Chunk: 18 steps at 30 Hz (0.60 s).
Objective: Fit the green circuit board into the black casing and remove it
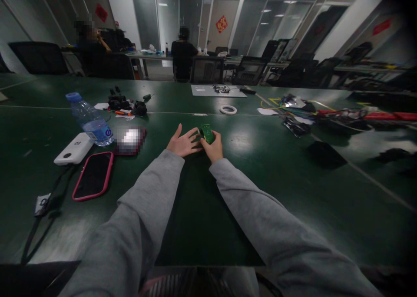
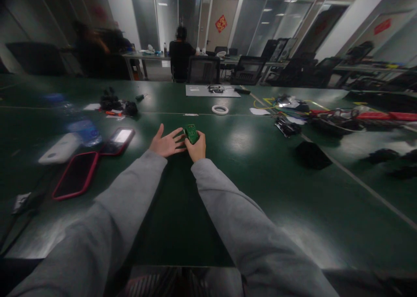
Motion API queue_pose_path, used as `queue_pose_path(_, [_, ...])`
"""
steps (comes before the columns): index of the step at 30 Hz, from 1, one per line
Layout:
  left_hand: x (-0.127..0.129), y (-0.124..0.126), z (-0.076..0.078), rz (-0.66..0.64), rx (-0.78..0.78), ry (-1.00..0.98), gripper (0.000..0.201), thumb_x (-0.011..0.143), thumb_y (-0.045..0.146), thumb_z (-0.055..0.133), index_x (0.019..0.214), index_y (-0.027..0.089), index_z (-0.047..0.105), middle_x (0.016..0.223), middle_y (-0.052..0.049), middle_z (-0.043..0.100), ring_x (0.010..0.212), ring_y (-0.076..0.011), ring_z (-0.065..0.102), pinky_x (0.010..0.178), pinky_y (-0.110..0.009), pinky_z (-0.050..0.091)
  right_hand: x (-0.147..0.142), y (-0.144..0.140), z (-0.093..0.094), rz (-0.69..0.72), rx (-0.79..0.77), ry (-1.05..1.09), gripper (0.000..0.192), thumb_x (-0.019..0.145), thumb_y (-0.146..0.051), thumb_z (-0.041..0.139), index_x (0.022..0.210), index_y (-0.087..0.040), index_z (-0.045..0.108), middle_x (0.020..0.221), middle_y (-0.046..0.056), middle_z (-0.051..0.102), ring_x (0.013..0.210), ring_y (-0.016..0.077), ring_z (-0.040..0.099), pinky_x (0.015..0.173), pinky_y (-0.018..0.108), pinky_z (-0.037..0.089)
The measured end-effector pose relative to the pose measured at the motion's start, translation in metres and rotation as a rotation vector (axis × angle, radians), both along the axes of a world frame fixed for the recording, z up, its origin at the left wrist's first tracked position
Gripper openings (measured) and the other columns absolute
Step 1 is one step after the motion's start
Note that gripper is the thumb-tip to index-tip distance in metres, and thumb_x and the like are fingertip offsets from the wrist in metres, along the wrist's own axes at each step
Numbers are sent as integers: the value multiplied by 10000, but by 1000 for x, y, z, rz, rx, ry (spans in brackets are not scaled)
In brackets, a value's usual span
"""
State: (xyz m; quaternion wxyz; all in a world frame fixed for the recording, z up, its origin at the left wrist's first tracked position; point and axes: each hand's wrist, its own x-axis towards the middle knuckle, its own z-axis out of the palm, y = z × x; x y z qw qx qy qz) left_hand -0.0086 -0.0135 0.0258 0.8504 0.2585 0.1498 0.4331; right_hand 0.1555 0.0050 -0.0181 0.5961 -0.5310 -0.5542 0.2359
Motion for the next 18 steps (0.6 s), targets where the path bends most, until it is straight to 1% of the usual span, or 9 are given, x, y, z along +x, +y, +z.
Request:
queue_pose_path(2, [-1,0,-1,-33,15,14,671,917,663,261,1370,220,483,1339,-164,577,1302,-340,491,1092,-616,271,8,7,0,31,-135,154,604,603,-373,766,1111,-152,526,1109,94,596,1048,221,581,1013,462,472])
queue_pose_path(5, [-1,0,-1,-71,69,29,622,935,623,256,1361,236,493,1383,-160,545,1343,-356,444,1098,-662,203,29,9,9,245,-350,433,494,595,-376,814,974,-166,577,969,62,637,940,218,623,864,444,571])
queue_pose_path(7, [-2,0,-1,-88,106,40,610,939,616,254,1354,243,502,1423,-157,512,1362,-373,413,1093,-683,183,54,5,22,341,-444,633,351,676,-361,788,887,-170,583,937,59,644,895,196,636,766,372,607])
queue_pose_path(9, [-2,0,0,-87,125,56,599,940,611,265,1350,249,508,1451,-148,488,1372,-381,396,1088,-689,188,89,1,39,311,-458,797,228,796,-339,708,876,-165,585,967,67,642,881,153,640,703,273,603])
queue_pose_path(12, [-2,0,1,-47,114,75,569,941,599,303,1346,258,510,1454,-138,488,1376,-372,394,1089,-677,205,159,-1,64,148,-372,875,152,940,-294,556,932,-148,595,987,90,630,858,102,636,658,192,560])
queue_pose_path(15, [-2,1,2,-2,89,71,539,945,578,328,1343,263,509,1431,-136,514,1373,-355,405,1095,-667,206,242,3,80,-78,-256,642,42,915,-136,560,943,-128,590,1004,118,615,839,96,636,713,241,531])
queue_pose_path(16, [-2,1,2,9,85,68,529,948,569,331,1341,264,510,1423,-134,522,1371,-348,409,1098,-662,206,269,5,83,-196,-199,500,114,878,-104,605,989,-121,591,1035,136,608,834,108,633,736,289,524])
queue_pose_path(17, [-3,2,1,18,84,66,519,951,561,334,1339,265,511,1417,-130,529,1369,-341,414,1101,-657,208,296,6,83,-354,-154,334,251,821,-105,681,1054,-110,586,1071,160,597,848,129,629,760,338,513])
queue_pose_path(18, [-3,3,1,23,85,65,511,953,555,339,1337,267,512,1415,-126,532,1368,-334,417,1104,-650,210,321,7,83,-573,-123,145,424,737,-126,772,1111,-95,575,1094,184,584,878,150,619,787,377,495])
